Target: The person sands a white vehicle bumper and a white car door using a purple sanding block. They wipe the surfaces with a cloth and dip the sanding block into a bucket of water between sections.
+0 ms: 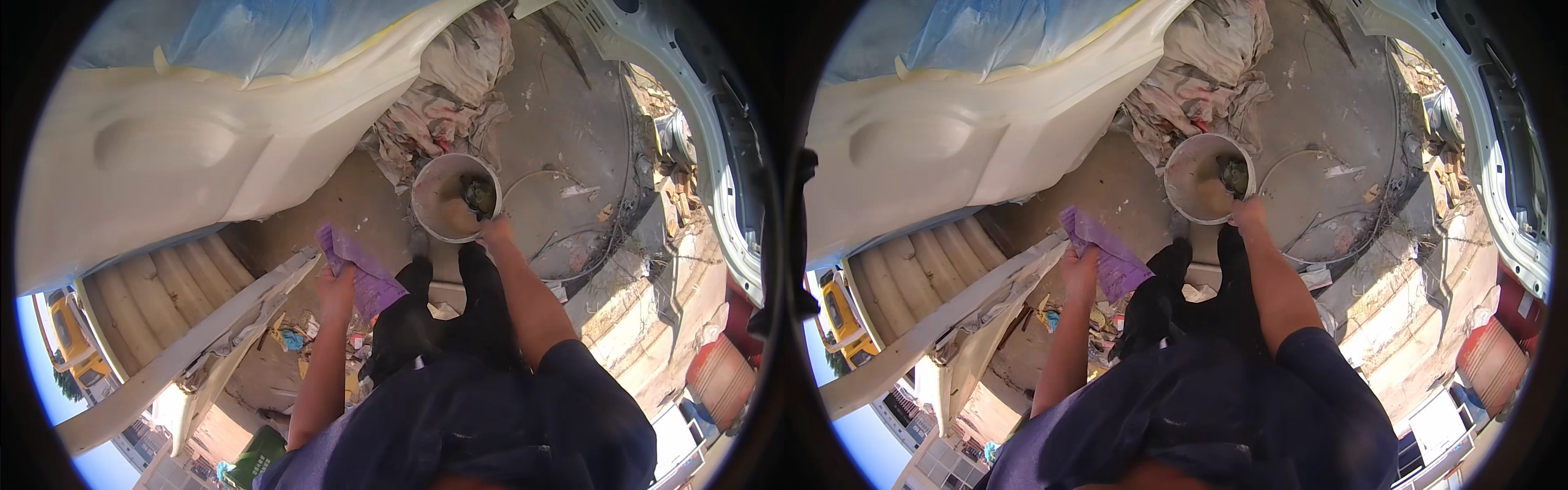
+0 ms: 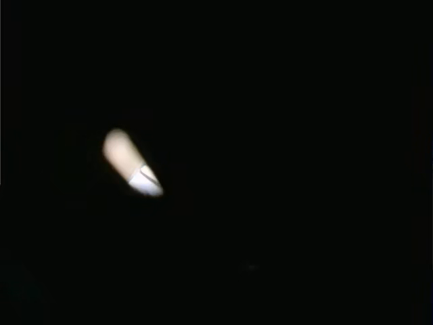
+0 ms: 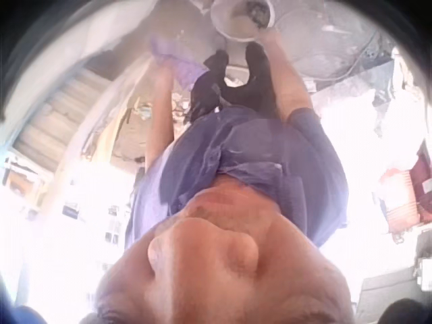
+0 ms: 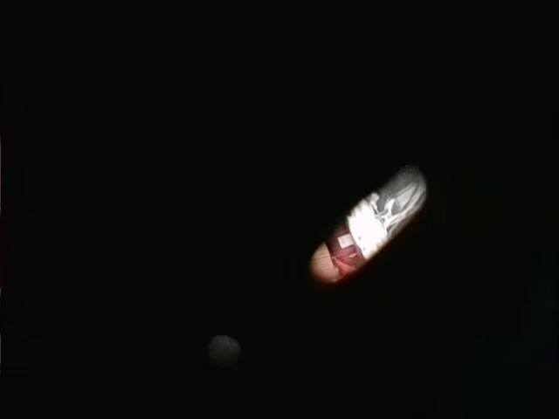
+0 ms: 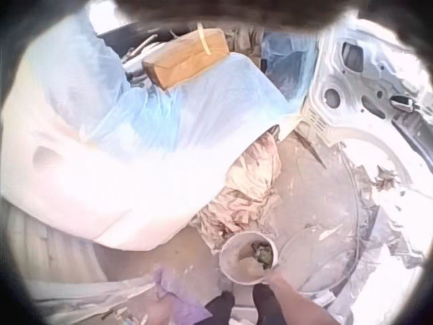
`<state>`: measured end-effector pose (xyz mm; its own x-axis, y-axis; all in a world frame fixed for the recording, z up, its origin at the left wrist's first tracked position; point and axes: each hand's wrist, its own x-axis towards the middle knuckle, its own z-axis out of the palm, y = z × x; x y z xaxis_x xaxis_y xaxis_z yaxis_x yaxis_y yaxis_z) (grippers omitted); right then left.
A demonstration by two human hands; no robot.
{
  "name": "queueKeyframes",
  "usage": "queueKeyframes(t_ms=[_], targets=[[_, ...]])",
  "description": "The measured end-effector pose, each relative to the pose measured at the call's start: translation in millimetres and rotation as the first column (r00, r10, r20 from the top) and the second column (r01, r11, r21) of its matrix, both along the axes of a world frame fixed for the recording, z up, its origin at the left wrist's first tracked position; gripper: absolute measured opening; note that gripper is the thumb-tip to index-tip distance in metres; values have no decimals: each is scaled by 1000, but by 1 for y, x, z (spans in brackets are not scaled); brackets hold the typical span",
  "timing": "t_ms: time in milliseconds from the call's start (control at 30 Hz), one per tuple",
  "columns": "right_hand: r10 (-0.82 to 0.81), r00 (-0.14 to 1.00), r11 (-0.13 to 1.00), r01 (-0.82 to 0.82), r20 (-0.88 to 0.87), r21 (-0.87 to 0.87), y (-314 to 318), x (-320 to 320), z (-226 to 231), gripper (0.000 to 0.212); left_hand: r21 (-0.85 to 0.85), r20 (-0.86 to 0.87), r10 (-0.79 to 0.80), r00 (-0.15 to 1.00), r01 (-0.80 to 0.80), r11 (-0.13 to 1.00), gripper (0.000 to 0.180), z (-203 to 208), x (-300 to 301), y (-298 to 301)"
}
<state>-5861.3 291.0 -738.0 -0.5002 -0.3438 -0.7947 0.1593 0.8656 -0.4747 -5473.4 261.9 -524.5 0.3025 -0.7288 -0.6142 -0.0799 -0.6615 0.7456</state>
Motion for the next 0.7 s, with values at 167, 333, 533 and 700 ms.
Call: queueKeyframes(t_ms=[167, 333, 533, 700], targets=[[203, 975, 970, -213, 91, 120, -48, -6, -95, 46, 20, -36, 110, 993, -110, 994, 28, -60, -35, 8], [384, 909, 912, -401, 165, 83, -63, -8, -180, 47, 31, -66, 46, 997, -44, 999, 28, -186, -57, -6], [538, 832, 840, -543, 134, 1, -55, -29, -298, 52, -21, -221, 18, 975, -24, 1000, 25, -314, -93, -42], [827, 557, 557, -830, -77, -19, -100, -62, -312, 59, 37, -262, -139, 955, 154, 987, 22, -380, -121, -61]])
